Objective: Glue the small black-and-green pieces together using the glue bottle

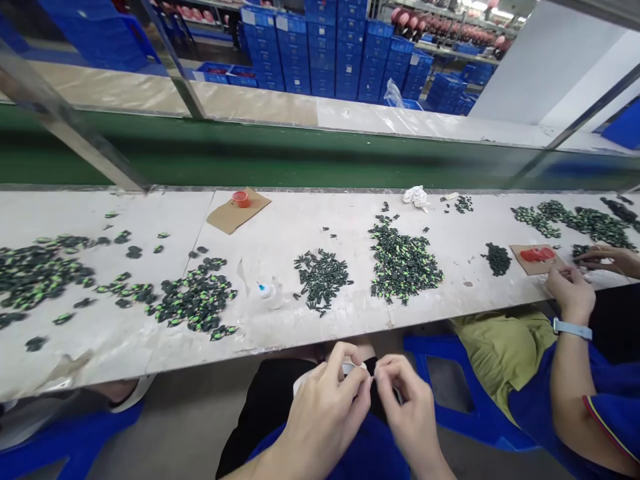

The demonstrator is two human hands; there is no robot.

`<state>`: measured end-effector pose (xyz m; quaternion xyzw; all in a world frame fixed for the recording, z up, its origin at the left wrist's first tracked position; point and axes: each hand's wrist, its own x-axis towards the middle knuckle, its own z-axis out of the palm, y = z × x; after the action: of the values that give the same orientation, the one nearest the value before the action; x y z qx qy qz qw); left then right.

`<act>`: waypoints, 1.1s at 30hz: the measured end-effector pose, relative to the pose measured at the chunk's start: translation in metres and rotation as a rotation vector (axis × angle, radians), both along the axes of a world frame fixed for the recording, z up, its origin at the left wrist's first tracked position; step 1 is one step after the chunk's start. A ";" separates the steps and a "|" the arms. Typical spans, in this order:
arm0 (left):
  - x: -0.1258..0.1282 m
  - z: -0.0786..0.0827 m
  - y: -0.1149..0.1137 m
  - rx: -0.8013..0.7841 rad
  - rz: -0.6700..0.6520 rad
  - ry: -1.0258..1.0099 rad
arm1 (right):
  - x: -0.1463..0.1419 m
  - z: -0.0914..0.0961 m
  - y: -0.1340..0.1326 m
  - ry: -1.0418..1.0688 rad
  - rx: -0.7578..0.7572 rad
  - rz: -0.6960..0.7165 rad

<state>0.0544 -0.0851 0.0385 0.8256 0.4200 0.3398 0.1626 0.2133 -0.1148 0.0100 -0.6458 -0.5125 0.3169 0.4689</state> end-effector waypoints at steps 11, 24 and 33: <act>0.000 0.003 0.004 -0.384 -0.124 -0.379 | 0.061 -0.049 0.023 0.042 0.009 -0.622; 0.000 -0.009 -0.005 -0.663 0.048 -0.536 | 0.059 -0.061 0.039 0.433 -0.064 -0.817; -0.002 -0.015 -0.002 -0.890 0.023 -0.761 | -0.023 -0.024 -0.004 -0.115 0.265 -0.187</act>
<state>0.0521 -0.0874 0.0230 0.4933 0.4433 0.4049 0.6294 0.1905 -0.1193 -0.0140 -0.6402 -0.5137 0.1641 0.5472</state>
